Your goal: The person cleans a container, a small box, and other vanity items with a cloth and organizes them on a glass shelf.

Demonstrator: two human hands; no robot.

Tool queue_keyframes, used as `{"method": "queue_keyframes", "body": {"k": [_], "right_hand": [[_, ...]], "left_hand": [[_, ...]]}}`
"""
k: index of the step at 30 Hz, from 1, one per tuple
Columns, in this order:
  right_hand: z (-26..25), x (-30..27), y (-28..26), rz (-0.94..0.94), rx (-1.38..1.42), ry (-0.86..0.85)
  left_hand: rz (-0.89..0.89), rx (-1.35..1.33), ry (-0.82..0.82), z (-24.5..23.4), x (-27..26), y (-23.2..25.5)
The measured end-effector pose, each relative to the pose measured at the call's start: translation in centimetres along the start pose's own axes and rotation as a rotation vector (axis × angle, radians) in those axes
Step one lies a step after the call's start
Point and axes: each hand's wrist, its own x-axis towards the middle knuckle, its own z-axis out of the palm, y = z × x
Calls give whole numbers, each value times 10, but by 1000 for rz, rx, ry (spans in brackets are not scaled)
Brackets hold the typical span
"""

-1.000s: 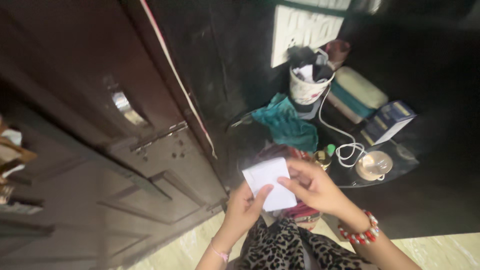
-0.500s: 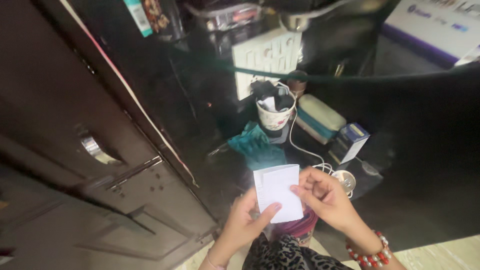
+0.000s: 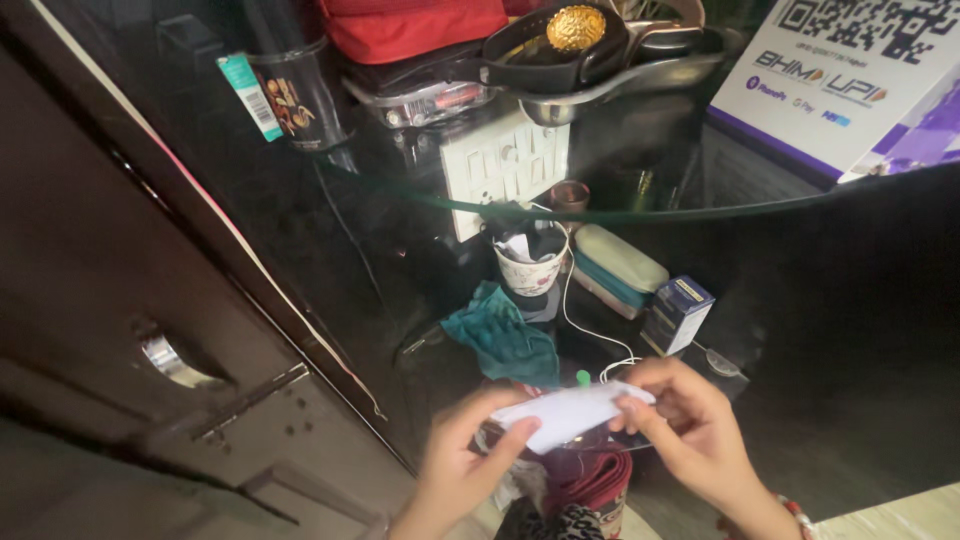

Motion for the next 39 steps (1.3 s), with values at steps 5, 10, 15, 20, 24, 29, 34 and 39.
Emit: {"method": "queue_keyframes", "body": {"k": [5, 10, 15, 20, 24, 29, 34, 39], "right_hand": [[30, 11, -33, -397, -332, -238], [48, 9, -33, -245, -537, -270], [70, 18, -38, 274, -148, -282], [102, 51, -90, 64, -357, -375], [140, 85, -151, -597, -896, -203], [190, 175, -184, -944, -877, -207], [260, 267, -160, -1025, -1308, 159], [281, 281, -133, -910, -1334, 353]], "left_hand": [[335, 256, 47, -34, 1, 1], [-123, -9, 22, -52, -28, -24], [-345, -193, 53, -72, -35, -29], [-380, -112, 200, -98, -28, -24], [-316, 65, 508, -131, -13, -12], [-88, -242, 593, -149, 9, 9], [-20, -311, 624, -154, 4, 6], [-36, -319, 655, -165, -6, 3]]}}
